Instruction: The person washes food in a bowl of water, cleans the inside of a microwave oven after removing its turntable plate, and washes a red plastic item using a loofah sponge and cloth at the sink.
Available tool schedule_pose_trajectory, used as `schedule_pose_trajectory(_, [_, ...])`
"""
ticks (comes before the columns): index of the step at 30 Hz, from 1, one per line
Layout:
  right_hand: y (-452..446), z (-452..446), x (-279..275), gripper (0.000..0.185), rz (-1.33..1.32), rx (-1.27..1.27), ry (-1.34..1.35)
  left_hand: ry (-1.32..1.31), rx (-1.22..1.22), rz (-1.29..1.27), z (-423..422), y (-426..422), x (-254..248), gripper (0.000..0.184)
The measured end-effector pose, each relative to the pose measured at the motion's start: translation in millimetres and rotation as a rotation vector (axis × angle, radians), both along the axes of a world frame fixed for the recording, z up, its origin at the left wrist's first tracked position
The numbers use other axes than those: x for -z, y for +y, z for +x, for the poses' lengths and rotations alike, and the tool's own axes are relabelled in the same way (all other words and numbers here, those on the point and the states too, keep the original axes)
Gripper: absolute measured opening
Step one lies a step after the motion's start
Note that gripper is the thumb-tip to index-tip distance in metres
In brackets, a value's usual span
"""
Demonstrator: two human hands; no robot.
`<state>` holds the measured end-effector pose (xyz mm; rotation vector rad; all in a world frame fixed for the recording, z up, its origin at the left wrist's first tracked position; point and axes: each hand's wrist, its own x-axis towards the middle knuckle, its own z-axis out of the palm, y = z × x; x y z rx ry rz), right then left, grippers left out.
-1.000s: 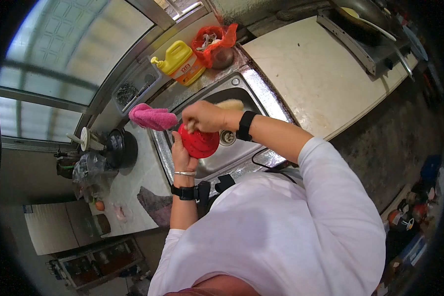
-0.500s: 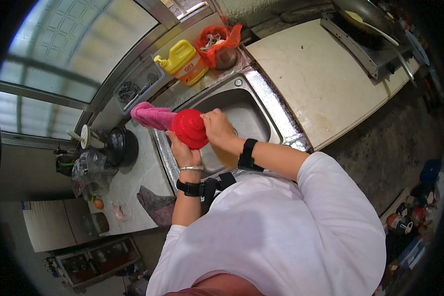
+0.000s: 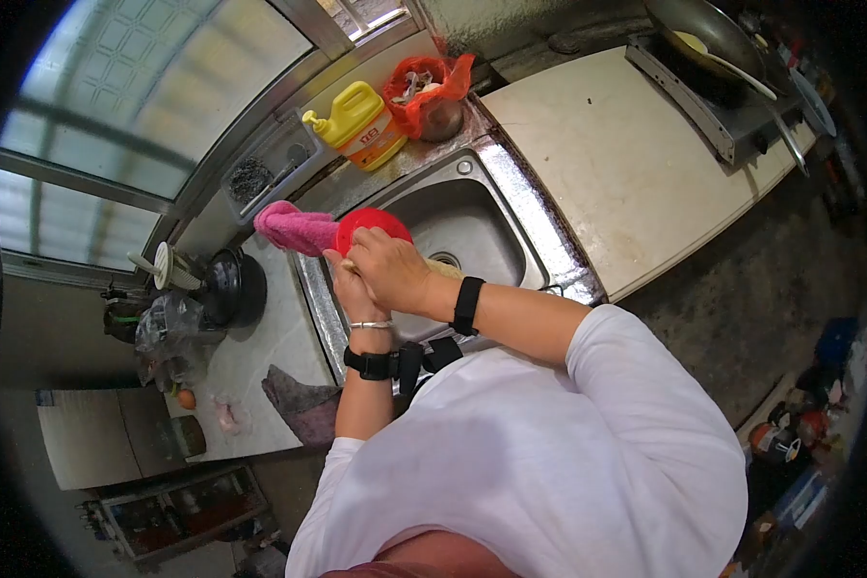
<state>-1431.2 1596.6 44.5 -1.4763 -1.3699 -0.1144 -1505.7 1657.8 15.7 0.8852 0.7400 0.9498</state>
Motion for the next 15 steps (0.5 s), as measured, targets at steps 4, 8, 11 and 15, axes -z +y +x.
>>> schedule_pose_trajectory(4, [-15, 4, 11, 0.014, 0.028, -0.037, -0.082, -0.106, 0.045, -0.191, 0, 1, 11, 0.046])
schedule_pose_trajectory(8, [-30, 8, 21, 0.018, 0.018, -0.027, -0.109, -0.139, 0.068, -0.237, 1, -3, 9, 0.05])
schedule_pose_trajectory(11, [-30, 10, 24, 0.02, 0.026, -0.013, -0.135, -0.19, 0.137, -0.238, 0, 0, 15, 0.051])
schedule_pose_trajectory(15, [-24, 14, 18, 0.014, -0.08, 0.0, -0.142, -0.205, 0.067, -0.187, 6, -6, 5, 0.048])
